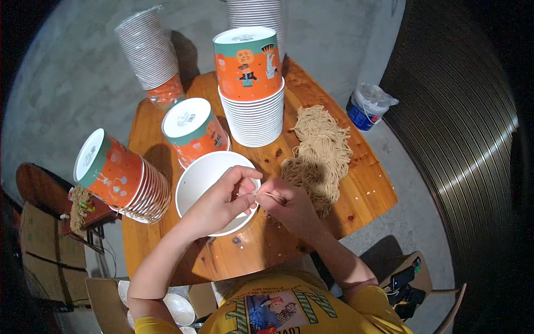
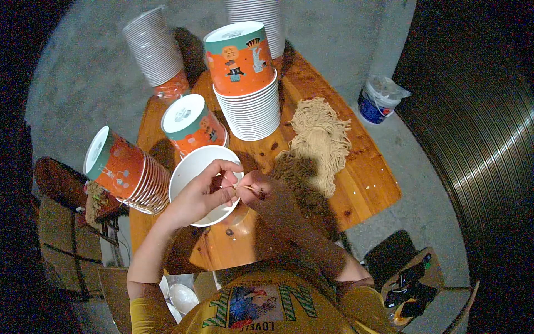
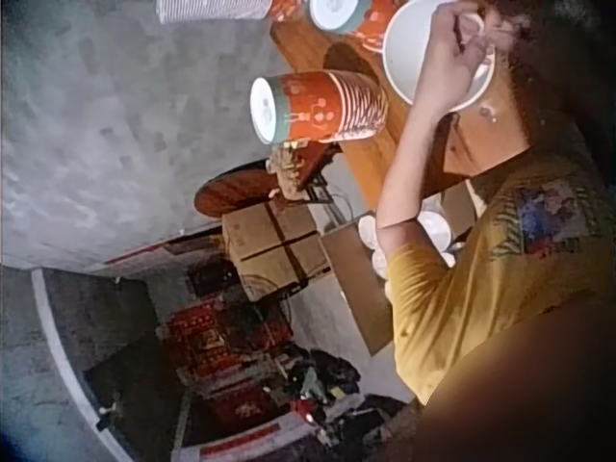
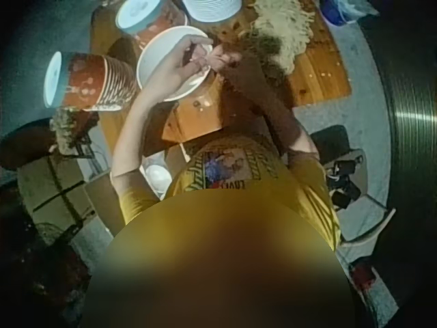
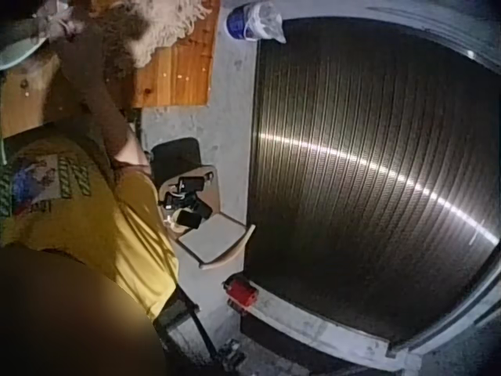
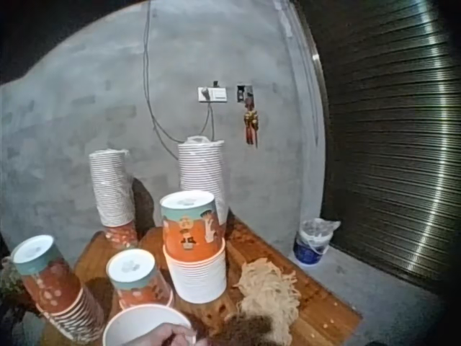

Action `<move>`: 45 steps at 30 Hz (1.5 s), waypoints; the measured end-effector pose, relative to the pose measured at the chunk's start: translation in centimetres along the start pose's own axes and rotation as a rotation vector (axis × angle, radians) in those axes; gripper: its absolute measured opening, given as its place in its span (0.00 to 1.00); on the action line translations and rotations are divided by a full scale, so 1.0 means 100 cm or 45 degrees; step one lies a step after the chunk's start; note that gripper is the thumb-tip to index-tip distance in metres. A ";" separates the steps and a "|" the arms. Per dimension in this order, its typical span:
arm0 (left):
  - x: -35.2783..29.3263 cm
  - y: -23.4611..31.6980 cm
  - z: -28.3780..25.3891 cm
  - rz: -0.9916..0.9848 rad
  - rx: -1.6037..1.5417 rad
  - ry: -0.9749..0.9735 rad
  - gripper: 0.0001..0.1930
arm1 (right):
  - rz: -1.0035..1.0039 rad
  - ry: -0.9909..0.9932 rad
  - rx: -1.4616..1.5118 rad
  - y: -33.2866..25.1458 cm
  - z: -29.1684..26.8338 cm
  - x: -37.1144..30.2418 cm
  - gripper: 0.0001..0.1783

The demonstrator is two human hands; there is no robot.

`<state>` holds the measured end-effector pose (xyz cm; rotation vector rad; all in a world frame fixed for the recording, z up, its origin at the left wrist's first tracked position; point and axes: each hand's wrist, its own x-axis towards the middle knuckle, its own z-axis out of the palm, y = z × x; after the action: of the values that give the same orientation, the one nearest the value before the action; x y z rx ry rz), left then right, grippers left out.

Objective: Threading string through paper bowls to assemble them for manufacturing/packaging.

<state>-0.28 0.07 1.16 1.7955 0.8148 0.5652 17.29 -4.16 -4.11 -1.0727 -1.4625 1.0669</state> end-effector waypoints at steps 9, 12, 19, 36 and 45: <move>0.004 -0.008 -0.009 -0.392 -0.329 -0.134 0.12 | -0.117 0.125 -0.134 0.008 0.001 -0.002 0.05; 0.005 -0.005 -0.006 -0.421 -0.252 -0.140 0.11 | -0.129 0.152 -0.213 0.008 0.000 -0.004 0.05; -0.001 -0.002 0.001 -0.100 0.261 0.060 0.07 | -0.174 0.205 -0.172 0.018 -0.004 -0.006 0.07; 0.006 -0.005 -0.001 -0.346 -0.136 -0.030 0.12 | 0.073 0.183 -0.168 0.011 -0.007 -0.006 0.11; 0.015 -0.006 0.000 -0.420 -0.092 -0.119 0.09 | -0.208 0.152 0.189 0.031 -0.002 -0.003 0.05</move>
<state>0.53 1.32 0.64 1.5669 0.9879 0.2890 17.79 -3.75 -7.15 -0.8812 -1.3299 0.9629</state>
